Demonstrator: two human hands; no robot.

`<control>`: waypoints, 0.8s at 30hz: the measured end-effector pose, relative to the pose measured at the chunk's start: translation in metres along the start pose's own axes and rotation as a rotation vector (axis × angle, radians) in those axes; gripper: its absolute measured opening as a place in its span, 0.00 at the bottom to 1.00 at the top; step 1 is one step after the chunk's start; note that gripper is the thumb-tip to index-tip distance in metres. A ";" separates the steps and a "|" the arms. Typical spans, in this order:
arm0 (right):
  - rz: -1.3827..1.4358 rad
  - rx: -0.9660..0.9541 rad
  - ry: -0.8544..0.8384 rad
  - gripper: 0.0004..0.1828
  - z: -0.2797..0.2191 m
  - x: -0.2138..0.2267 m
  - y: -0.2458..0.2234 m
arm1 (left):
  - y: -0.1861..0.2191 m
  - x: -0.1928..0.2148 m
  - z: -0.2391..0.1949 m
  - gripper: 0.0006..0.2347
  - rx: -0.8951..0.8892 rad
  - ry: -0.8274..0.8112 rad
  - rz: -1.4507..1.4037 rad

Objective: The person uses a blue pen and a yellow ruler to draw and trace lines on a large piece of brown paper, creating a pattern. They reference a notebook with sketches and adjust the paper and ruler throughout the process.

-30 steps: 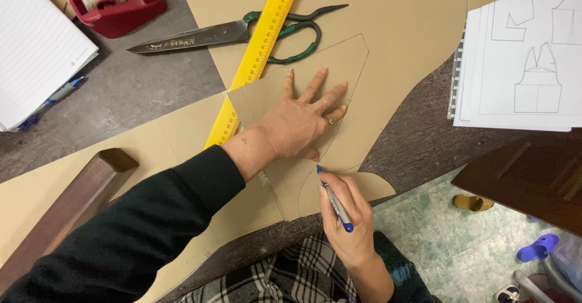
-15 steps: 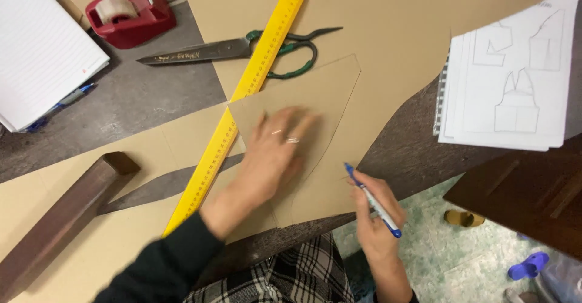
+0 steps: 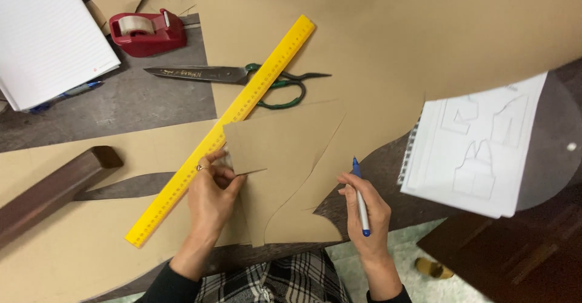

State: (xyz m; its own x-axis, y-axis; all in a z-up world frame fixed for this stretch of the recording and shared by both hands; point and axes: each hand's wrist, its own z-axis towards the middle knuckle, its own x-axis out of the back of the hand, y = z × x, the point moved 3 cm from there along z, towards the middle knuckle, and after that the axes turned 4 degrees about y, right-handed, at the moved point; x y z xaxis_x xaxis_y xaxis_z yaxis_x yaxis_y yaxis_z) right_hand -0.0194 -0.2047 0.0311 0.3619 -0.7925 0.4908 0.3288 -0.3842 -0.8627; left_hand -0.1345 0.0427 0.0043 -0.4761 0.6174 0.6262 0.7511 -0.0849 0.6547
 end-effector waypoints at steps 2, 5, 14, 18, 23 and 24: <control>-0.003 0.018 -0.008 0.15 0.012 0.013 0.007 | -0.023 -0.011 0.006 0.14 -0.039 0.029 -0.105; -0.007 -0.006 -0.013 0.15 0.026 0.035 0.021 | -0.041 -0.003 0.006 0.05 -0.073 0.104 -0.306; -0.044 -0.004 -0.073 0.14 0.061 0.072 0.050 | -0.002 -0.013 0.001 0.22 0.074 0.229 -0.137; -0.006 0.077 -0.130 0.12 0.065 0.070 0.054 | 0.019 -0.028 -0.001 0.28 0.107 0.278 -0.005; 0.010 0.105 -0.175 0.13 0.068 0.072 0.063 | -0.006 -0.026 0.001 0.13 0.007 0.313 -0.259; 0.012 0.100 -0.176 0.13 0.069 0.073 0.064 | -0.015 -0.021 0.000 0.05 -0.054 0.339 -0.350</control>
State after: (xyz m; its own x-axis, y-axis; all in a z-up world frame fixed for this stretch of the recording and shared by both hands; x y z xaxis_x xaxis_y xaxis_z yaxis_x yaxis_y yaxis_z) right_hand 0.0882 -0.2547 0.0197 0.5097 -0.6986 0.5022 0.4053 -0.3199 -0.8564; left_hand -0.1357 0.0312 -0.0193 -0.8244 0.3277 0.4615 0.4990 0.0361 0.8658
